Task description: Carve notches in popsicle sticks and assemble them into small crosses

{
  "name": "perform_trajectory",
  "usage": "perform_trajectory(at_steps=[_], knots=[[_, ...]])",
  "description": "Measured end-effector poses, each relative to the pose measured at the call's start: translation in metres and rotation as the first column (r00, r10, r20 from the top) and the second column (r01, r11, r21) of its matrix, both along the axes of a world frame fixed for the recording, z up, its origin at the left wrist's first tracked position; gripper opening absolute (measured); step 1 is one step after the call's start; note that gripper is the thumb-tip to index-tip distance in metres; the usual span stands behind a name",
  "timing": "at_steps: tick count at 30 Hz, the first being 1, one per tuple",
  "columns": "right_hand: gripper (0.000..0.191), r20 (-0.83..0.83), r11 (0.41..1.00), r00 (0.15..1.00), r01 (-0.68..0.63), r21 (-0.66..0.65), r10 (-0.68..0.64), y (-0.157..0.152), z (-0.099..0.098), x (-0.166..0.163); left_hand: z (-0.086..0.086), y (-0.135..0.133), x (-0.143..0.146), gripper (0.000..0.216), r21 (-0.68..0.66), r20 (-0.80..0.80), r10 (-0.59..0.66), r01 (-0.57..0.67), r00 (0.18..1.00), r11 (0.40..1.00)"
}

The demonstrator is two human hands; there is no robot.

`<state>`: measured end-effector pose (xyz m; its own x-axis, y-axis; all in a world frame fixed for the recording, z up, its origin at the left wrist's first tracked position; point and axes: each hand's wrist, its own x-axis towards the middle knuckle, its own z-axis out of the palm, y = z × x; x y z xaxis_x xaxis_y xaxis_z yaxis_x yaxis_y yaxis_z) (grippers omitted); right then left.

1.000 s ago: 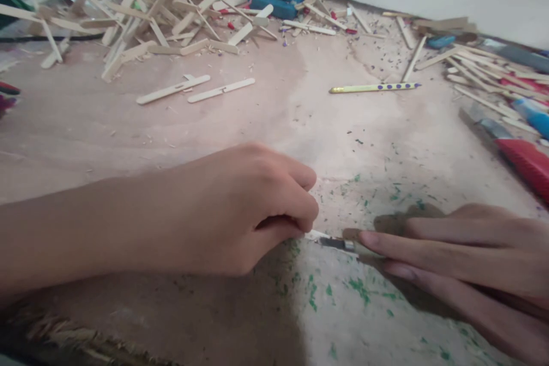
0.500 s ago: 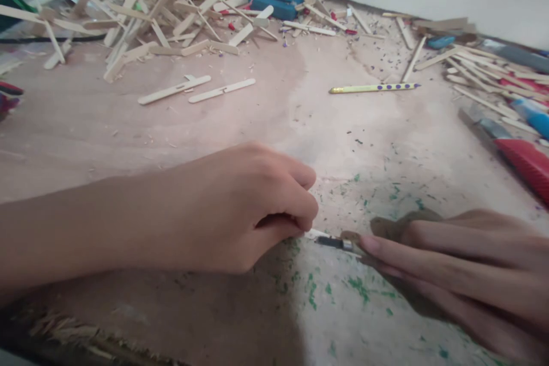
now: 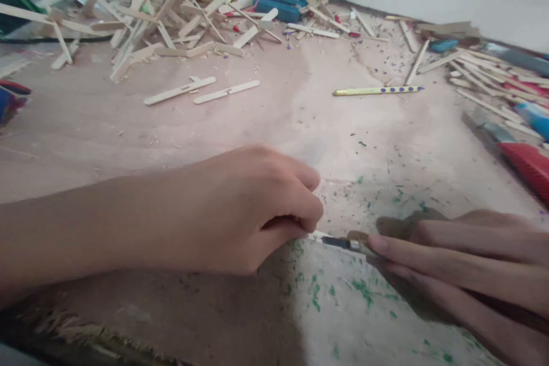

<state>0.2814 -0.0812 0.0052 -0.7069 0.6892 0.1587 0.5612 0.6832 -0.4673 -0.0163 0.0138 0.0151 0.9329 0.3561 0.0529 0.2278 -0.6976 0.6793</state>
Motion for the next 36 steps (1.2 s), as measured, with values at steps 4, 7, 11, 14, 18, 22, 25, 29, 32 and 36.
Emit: perform_trajectory(at_steps=[4, 7, 11, 14, 18, 22, 25, 29, 32, 36], knots=[[0.04, 0.027, 0.999, 1.0, -0.008, 0.042, 0.007, 0.002, -0.002, -0.001, 0.0, -0.001, 0.0, 0.027, -0.012, -0.007, 0.007, -0.007, 1.0, 1.0], [0.038, -0.042, 0.997, 0.996, 0.076, 0.017, -0.076, 0.002, 0.0, -0.002, 0.001, -0.003, 0.0, 0.027, -0.052, -0.024, 0.013, -0.014, 1.0, 0.999], [0.039, -0.138, 0.98, 0.97, 0.197, -0.029, -0.199, 0.003, 0.003, -0.003, 0.0, -0.006, -0.002, 0.027, -0.078, -0.037, 0.032, -0.035, 0.999, 0.996], [0.04, -0.128, 0.981, 0.973, 0.187, -0.046, -0.191, 0.003, 0.001, -0.005, -0.001, -0.008, -0.003, 0.024, -0.088, -0.055, 0.047, -0.052, 0.997, 0.995], [0.034, -0.106, 0.971, 0.965, 0.241, -0.015, -0.241, -0.001, -0.004, -0.005, -0.002, -0.009, -0.004, 0.02, -0.097, -0.052, 0.028, -0.033, 0.998, 0.995], [0.035, -0.124, 0.969, 0.961, 0.248, -0.015, -0.248, -0.004, -0.005, -0.005, -0.003, -0.009, -0.005, 0.019, -0.056, -0.009, 0.035, -0.035, 0.999, 0.998], [0.04, -0.18, 0.96, 0.943, 0.269, -0.076, -0.279, -0.001, -0.005, -0.004, -0.004, -0.009, -0.004, 0.017, 0.001, 0.025, 0.012, -0.012, 1.0, 1.0], [0.04, -0.188, 0.956, 0.938, 0.281, -0.086, -0.292, 0.006, -0.003, -0.002, -0.004, -0.007, -0.001, 0.021, 0.054, 0.026, 0.034, -0.036, 0.999, 0.998], [0.034, -0.192, 0.926, 0.907, 0.378, -0.022, -0.375, 0.008, -0.002, -0.001, -0.002, -0.004, 0.001, 0.028, 0.126, 0.018, 0.062, -0.064, 0.998, 0.99], [0.029, -0.211, 0.897, 0.873, 0.44, -0.041, -0.439, 0.008, -0.001, -0.001, 0.001, 0.0, 0.001, 0.028, 0.127, 0.005, 0.085, -0.085, 0.996, 0.988]])
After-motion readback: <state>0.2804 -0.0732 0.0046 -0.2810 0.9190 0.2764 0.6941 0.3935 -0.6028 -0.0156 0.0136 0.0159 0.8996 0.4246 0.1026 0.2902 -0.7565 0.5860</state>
